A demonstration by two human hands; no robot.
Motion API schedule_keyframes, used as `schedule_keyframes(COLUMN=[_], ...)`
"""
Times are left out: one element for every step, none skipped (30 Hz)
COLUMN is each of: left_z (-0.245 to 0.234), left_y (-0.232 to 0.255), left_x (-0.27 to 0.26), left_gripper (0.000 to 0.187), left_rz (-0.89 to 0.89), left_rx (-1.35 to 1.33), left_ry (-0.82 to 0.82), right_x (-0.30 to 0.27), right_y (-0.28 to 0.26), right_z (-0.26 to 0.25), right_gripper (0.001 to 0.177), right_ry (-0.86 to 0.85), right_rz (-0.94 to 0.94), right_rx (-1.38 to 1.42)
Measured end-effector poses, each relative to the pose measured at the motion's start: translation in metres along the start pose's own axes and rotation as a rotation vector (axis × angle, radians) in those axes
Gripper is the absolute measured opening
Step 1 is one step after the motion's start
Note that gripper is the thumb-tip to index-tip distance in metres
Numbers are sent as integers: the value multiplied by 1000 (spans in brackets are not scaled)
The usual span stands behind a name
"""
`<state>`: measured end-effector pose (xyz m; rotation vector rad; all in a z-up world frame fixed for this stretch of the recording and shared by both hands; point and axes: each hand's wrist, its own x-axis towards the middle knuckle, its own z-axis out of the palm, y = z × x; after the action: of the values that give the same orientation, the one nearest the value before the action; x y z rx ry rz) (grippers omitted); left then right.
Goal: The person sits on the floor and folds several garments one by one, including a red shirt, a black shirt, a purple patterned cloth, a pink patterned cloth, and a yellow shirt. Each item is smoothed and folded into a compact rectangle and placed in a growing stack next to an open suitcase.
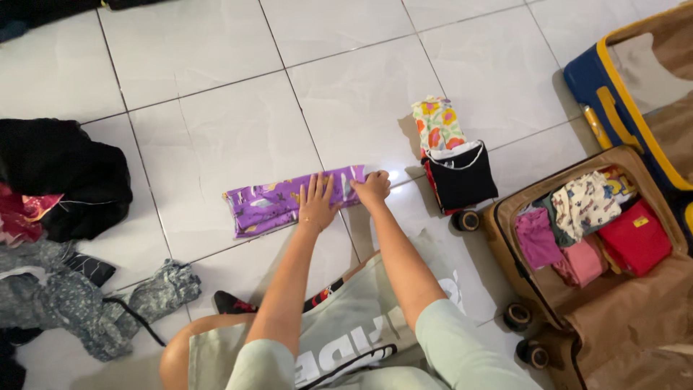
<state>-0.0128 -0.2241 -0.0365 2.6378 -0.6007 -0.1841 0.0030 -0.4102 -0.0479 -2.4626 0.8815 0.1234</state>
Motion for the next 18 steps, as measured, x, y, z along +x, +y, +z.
schedule_keyframes(left_z=[5, 5, 2, -1, -2, -6, -12, -17, -24, -32, -38, -45, -49, -53, -54, -54, -52, -50], left_y=[2, 3, -1, -8, -15, -22, -28, -32, -38, -43, -47, -51, -53, -54, -53, -51, -50, -49], left_x=[6, 10, 15, 19, 19, 19, 17, 16, 11, 4, -3, -9, -14, -19, -23, -25, -24, -23], left_gripper=[84, 88, 84, 81, 77, 71, 66, 62, 62, 63, 64, 64, 65, 65, 65, 66, 68, 72], left_rz=[-37, -74, -44, -14, 16, -66, -145, -221, -256, -288, -320, -433, -551, -671, -700, -729, -751, -621], left_rx=[23, 46, 56, 66, 74, -188, -451, -713, -934, -1153, -1368, -1534, -1700, -1865, -1828, -1791, -1755, -1718], left_ry=[-53, -105, -150, -194, -241, -245, -243, -236, -173, -105, -35, -36, -37, -37, 3, 43, 83, 88], right_x=[2, 4, 3, 2, -1, -6, -12, -19, -28, -39, -52, -63, -73, -82, -86, -88, -87, -83], right_y=[1, 0, -2, -5, -8, -15, -25, -36, -48, -59, -70, -80, -87, -92, -94, -94, -94, -92], right_z=[-3, -6, -7, -10, -13, -17, -20, -23, -26, -27, -27, -25, -22, -18, -16, -13, -11, -9], right_gripper=[57, 53, 50, 48, 45, 38, 31, 26, 25, 25, 26, 26, 27, 28, 31, 34, 38, 32], right_ry=[-1, -3, -35, -67, -102, -59, -12, 34, 15, -4, -24, -58, -91, -125, -204, -283, -359, -361], right_rz=[-47, -95, -89, -83, -75, -116, -159, -202, -241, -279, -313, -353, -389, -426, -446, -466, -487, -429], right_rx=[-12, -24, 21, 66, 109, 102, 96, 90, 98, 106, 116, 131, 145, 159, 209, 258, 307, 333])
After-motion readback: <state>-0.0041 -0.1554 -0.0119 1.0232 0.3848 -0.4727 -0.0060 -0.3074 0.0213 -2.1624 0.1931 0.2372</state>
